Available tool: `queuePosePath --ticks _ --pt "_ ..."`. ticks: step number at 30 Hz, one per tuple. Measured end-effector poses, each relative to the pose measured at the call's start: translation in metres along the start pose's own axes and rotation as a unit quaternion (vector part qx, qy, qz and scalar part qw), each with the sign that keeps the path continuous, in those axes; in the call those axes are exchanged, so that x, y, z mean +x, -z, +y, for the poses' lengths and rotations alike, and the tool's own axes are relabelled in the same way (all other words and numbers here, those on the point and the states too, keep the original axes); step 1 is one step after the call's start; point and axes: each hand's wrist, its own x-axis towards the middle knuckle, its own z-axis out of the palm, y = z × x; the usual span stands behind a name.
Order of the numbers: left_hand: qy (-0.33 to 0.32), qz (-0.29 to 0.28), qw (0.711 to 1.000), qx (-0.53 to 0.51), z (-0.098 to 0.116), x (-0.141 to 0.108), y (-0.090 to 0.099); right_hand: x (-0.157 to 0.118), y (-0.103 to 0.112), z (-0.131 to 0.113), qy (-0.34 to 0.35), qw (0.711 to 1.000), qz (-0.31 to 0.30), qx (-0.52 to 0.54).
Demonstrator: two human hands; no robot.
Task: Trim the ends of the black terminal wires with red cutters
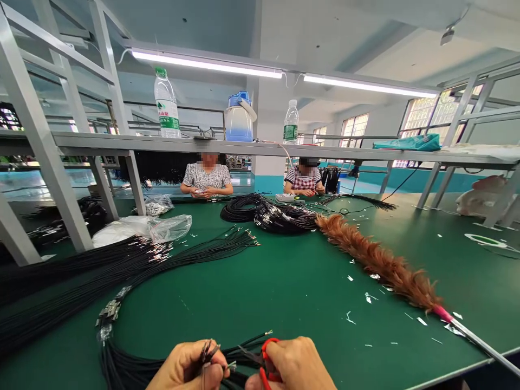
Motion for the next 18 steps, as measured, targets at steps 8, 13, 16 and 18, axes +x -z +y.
queuePosePath --ticks 8,13,16,18 --pt "-0.055 -0.047 0.980 0.187 0.013 0.002 -0.004 0.009 0.039 -0.002 -0.009 0.989 -0.145 -0.018" --pt "-0.062 -0.061 0.979 0.185 0.019 0.001 -0.004 0.011 0.042 -0.011 0.036 0.985 -0.164 -0.029" --pt "-0.067 -0.065 0.981 0.172 0.017 0.000 -0.003 0.011 0.037 -0.012 0.052 0.984 -0.165 -0.047" --pt "-0.072 -0.068 0.981 0.165 0.015 0.000 -0.002 0.010 0.032 -0.010 0.067 0.981 -0.168 -0.069"
